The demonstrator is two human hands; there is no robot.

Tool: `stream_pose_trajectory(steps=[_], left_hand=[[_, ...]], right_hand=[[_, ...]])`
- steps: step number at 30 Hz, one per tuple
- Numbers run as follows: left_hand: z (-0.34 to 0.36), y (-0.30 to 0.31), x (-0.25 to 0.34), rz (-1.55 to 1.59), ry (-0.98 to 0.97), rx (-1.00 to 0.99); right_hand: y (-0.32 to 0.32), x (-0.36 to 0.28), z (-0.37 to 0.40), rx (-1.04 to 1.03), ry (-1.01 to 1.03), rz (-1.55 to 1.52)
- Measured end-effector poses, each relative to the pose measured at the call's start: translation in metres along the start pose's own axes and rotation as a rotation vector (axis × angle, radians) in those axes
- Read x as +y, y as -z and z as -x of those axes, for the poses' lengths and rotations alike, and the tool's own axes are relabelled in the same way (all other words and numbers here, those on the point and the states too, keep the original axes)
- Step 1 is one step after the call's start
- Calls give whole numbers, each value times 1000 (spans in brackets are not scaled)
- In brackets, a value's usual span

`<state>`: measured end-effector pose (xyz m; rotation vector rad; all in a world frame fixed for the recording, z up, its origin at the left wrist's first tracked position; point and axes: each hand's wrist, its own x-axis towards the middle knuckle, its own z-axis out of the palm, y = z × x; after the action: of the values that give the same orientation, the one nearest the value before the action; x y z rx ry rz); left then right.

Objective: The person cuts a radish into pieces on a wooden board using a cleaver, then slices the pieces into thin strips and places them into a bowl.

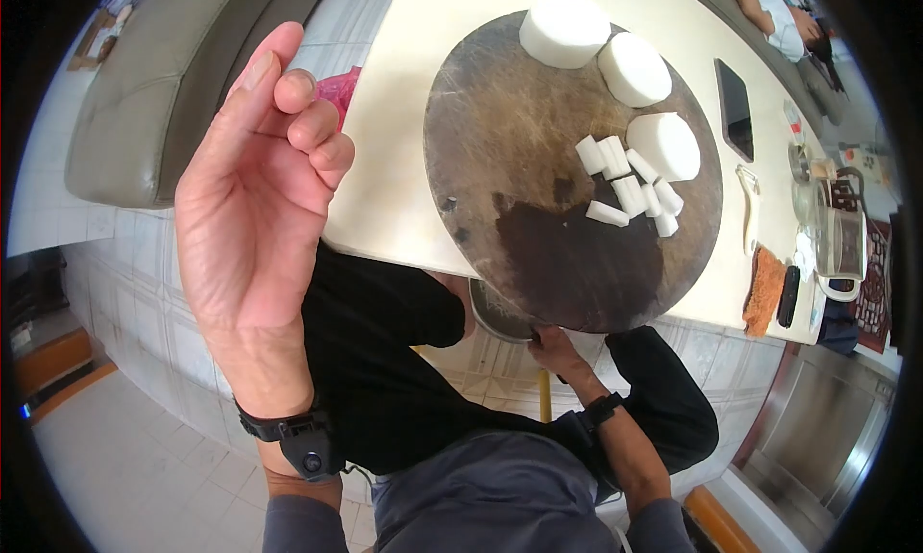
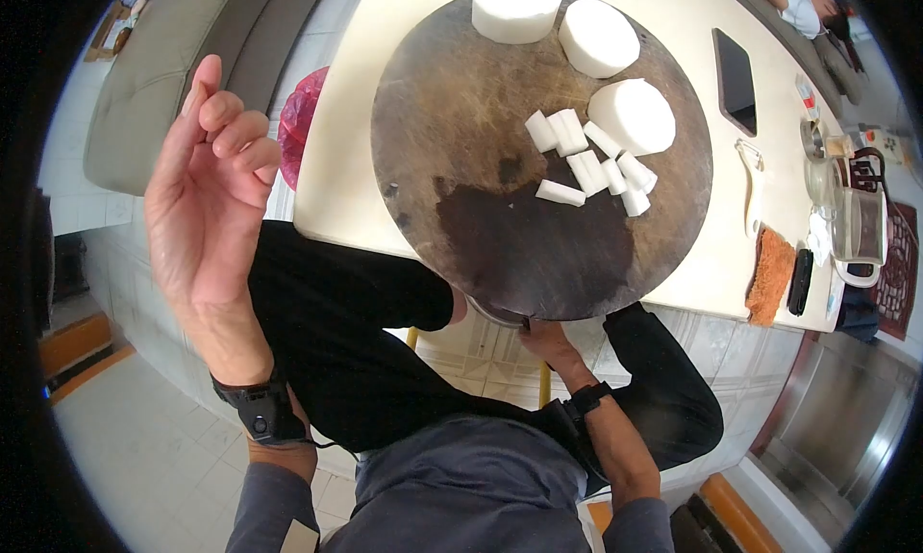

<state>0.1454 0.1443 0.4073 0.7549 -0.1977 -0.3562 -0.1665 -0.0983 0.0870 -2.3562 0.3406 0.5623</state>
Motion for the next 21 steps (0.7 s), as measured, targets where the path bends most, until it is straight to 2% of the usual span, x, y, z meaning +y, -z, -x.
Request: stream_pose_trajectory(steps=[2, 12, 15, 17, 21], left_hand=[[0, 0, 0, 2, 0, -4], [1, -1, -3, 7, 8, 1], [1, -2, -5, 7, 20, 17], [0, -3, -4, 6, 28, 25], [2, -2, -4, 41, 18, 23]], right_hand=[[16, -25, 1, -125, -46, -24], [1, -19, -1, -37, -65, -48], [-2, -29, -13, -91, -78, -35], [8, -41, -15, -208, -85, -102], [0, -26, -11, -109, -132, -80]])
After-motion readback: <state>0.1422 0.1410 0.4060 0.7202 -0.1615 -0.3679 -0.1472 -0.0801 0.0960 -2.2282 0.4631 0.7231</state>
